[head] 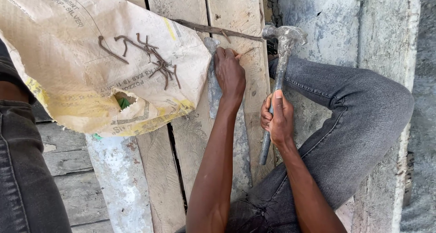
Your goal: The person hammers nails into wooden planks using a hammer. They repeatedly pick up nails from a nearby sack and drive them into the wood to secure the planks.
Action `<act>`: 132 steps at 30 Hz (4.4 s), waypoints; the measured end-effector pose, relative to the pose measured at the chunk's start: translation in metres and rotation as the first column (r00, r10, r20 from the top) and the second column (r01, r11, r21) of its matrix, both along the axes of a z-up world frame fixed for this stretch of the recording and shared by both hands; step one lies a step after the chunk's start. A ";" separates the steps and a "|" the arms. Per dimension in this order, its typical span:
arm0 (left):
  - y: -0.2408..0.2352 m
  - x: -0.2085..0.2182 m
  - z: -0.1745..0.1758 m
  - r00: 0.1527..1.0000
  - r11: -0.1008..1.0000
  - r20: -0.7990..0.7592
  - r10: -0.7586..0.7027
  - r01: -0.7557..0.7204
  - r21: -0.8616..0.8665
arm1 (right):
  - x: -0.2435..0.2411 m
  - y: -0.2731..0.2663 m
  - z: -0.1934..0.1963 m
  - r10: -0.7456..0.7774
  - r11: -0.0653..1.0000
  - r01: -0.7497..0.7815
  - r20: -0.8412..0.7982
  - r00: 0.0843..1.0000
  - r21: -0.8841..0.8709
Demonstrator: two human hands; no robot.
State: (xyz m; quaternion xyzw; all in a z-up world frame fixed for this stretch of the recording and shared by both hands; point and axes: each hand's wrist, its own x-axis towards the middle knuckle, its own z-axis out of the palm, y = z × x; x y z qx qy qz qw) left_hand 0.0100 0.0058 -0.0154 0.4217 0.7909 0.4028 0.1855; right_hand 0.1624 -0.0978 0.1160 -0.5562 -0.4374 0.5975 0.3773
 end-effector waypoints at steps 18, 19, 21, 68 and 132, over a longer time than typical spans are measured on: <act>0.000 -0.018 -0.012 0.928 0.919 0.028 -0.371 0.371 -0.136 | 0.001 -0.023 0.007 -0.149 0.955 0.141 -0.012 0.989 -0.261; 0.000 -0.018 -0.011 0.931 0.924 0.014 -0.363 0.363 -0.119 | 0.001 -0.023 0.007 -0.153 0.951 0.146 -0.006 0.988 -0.272; -0.001 -0.017 -0.012 0.934 0.930 -0.001 -0.356 0.355 -0.102 | 0.001 -0.024 0.007 -0.157 0.948 0.151 -0.001 0.988 -0.281; -0.011 -0.008 0.012 0.976 0.976 0.025 -0.217 0.217 -0.001 | -0.008 -0.049 0.002 -0.082 0.967 0.151 0.313 0.946 -0.205; -0.006 -0.020 -0.009 0.957 0.967 0.154 -0.245 0.253 -0.033 | -0.004 -0.054 0.017 -0.109 0.991 0.124 0.264 0.958 -0.042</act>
